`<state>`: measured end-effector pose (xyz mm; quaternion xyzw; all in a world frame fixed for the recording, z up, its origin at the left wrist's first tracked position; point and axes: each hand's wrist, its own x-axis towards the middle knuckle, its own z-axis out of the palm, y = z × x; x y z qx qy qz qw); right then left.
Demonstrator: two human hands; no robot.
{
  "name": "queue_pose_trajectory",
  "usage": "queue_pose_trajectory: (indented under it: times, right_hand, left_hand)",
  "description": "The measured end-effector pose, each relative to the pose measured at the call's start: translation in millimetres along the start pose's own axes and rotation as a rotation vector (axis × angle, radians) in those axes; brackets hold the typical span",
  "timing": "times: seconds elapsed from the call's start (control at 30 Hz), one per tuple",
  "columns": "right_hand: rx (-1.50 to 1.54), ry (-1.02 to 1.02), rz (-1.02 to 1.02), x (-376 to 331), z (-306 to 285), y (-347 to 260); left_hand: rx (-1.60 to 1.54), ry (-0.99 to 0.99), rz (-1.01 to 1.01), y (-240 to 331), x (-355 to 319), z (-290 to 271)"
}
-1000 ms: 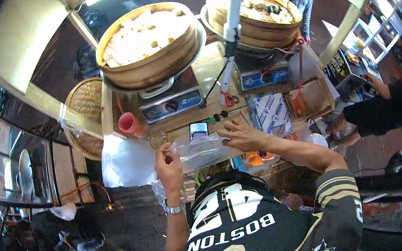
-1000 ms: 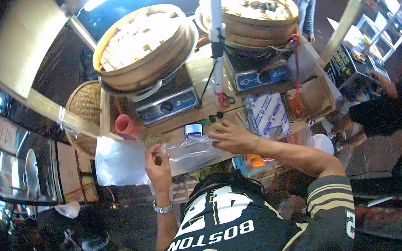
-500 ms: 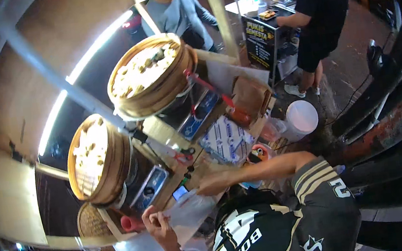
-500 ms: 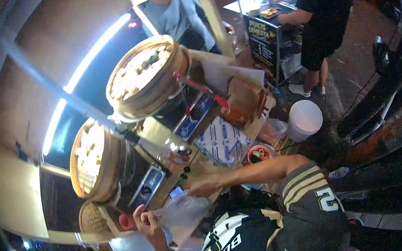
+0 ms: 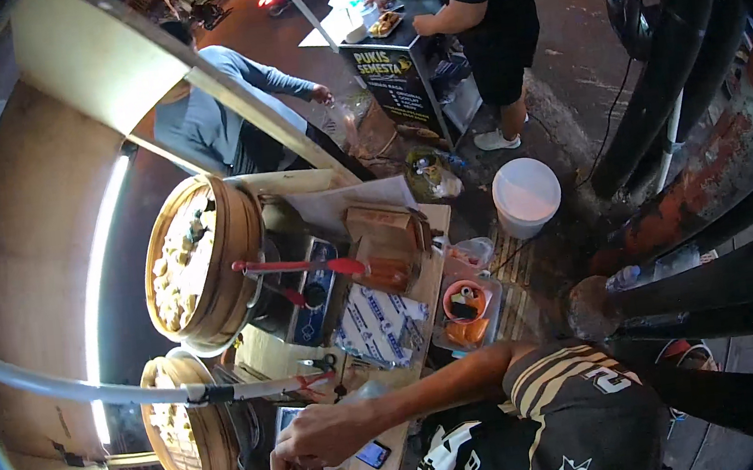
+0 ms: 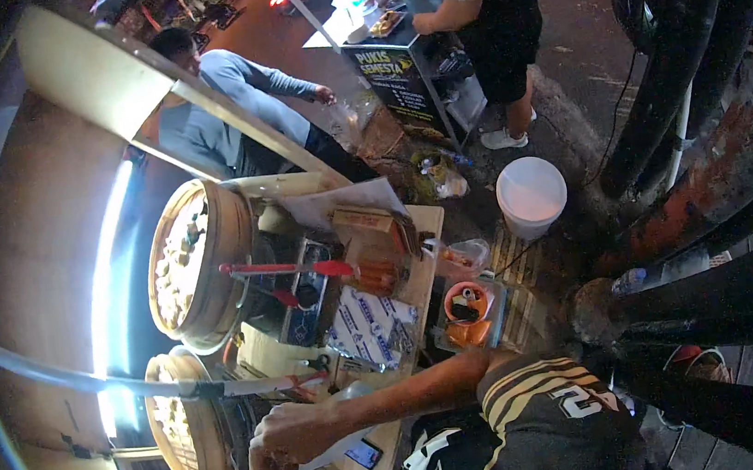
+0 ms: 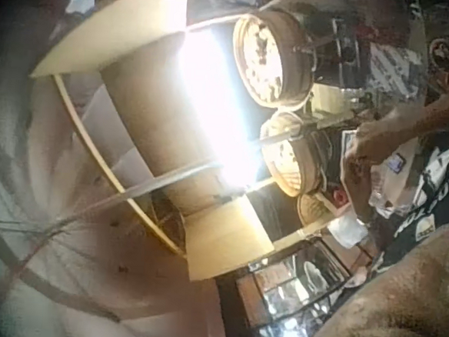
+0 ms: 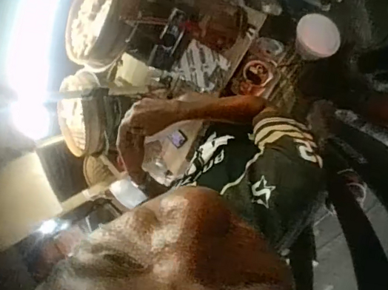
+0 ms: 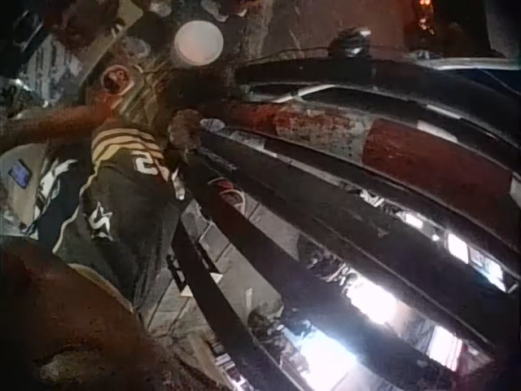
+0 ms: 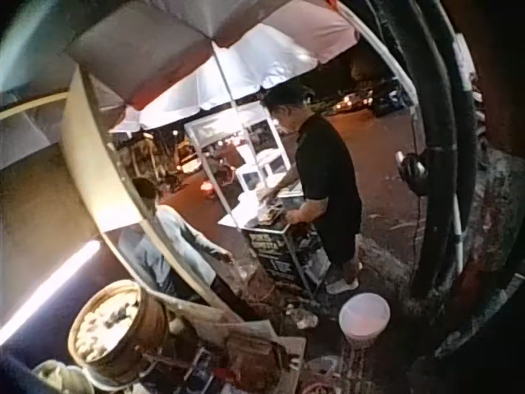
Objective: The person uncovers a bamboo steamer, uses red-tipped tongs to transfer several pieces of siomay into a clear plastic container, and then places the container into a small plastic bag.
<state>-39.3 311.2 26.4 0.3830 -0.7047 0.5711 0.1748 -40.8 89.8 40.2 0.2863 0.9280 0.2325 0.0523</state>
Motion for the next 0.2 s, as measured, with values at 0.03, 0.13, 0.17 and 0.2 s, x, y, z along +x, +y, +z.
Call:
queue_pose_trajectory:
  times: [0.03,0.13,0.17,0.2]
  right_hand:
    - [0.075,0.109,-0.057,-4,0,3]
    - [0.067,0.225,-0.047,-23,-17,5]
    - [0.131,0.201,0.001,-31,-25,5]
    - [0.207,0.249,0.065,-39,-30,4]
  left_hand:
    - [-0.179,0.014,-0.062,11,5,1]
    - [-0.542,0.050,-0.202,38,17,4]
    - [-0.398,0.004,-0.229,44,21,5]
    - [-0.402,0.018,-0.228,47,18,5]
